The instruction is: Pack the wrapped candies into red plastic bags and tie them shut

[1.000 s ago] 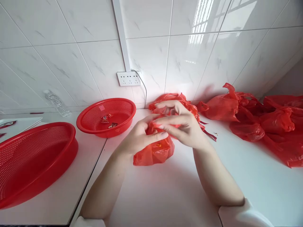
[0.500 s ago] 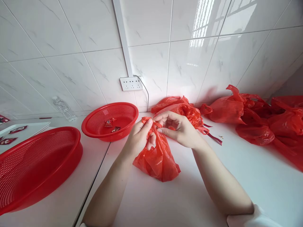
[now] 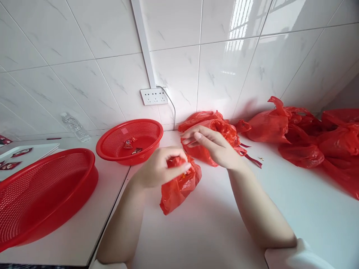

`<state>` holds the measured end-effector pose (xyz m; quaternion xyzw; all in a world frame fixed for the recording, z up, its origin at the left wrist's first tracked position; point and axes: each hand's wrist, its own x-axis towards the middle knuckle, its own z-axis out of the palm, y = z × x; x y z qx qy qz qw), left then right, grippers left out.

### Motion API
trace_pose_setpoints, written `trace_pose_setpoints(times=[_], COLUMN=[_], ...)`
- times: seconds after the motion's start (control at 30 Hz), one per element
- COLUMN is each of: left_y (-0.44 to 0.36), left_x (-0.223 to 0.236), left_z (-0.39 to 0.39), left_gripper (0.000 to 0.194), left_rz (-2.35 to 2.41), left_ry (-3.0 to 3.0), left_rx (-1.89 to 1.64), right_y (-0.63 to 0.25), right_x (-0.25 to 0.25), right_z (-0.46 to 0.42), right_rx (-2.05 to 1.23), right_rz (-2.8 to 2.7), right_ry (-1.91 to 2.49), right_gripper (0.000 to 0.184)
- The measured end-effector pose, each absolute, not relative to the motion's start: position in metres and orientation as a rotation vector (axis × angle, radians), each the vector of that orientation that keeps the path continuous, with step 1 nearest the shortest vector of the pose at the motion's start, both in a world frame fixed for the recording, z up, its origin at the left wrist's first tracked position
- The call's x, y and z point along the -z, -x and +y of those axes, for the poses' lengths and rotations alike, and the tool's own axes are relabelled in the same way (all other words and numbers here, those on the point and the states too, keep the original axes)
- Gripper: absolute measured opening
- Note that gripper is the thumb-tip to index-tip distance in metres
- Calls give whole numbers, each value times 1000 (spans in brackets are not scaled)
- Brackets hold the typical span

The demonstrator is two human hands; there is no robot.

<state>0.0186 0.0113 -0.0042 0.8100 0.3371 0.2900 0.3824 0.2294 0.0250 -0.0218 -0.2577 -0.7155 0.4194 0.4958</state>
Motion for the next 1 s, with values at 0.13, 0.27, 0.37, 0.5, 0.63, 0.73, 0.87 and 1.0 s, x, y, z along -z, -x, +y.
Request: trace_pose_setpoints(times=[0.13, 0.27, 0.37, 0.5, 0.63, 0.73, 0.87, 1.0], left_y=[-8, -6, -10, -9, 0, 13, 43, 66], left_x=[0, 12, 21, 25, 25, 26, 37, 51], left_z=[4, 16, 25, 31, 33, 30, 24, 23], left_gripper=[21, 27, 21, 14, 13, 8, 20, 32], left_rz=[942, 980, 1021, 1023, 1051, 1228, 1488, 1577], left_ry=[-2702, -2875, -2841, -2730, -2591, -2469, -2193, -1986], left_rx=[-835, -1178, -1412, -1434, -1412, -1369, -1097, -872], right_y=[-222, -220, -220, -227, -244, -265, -301, -324], right_x=[35, 36, 37, 36, 31, 33, 43, 51], right_z=[42, 44, 44, 44, 42, 41, 39, 34], right_rx=[-1339, -1320, -1273, -1113, -953, -864, -677, -468], right_rz=[-1822, -1870, -1779, -1740, -1816, -1857, -1902, -1936], right_ry=[569, 388, 435, 581, 717, 858, 1201, 1542], right_gripper=[33, 36, 28, 22, 19, 17, 14, 15])
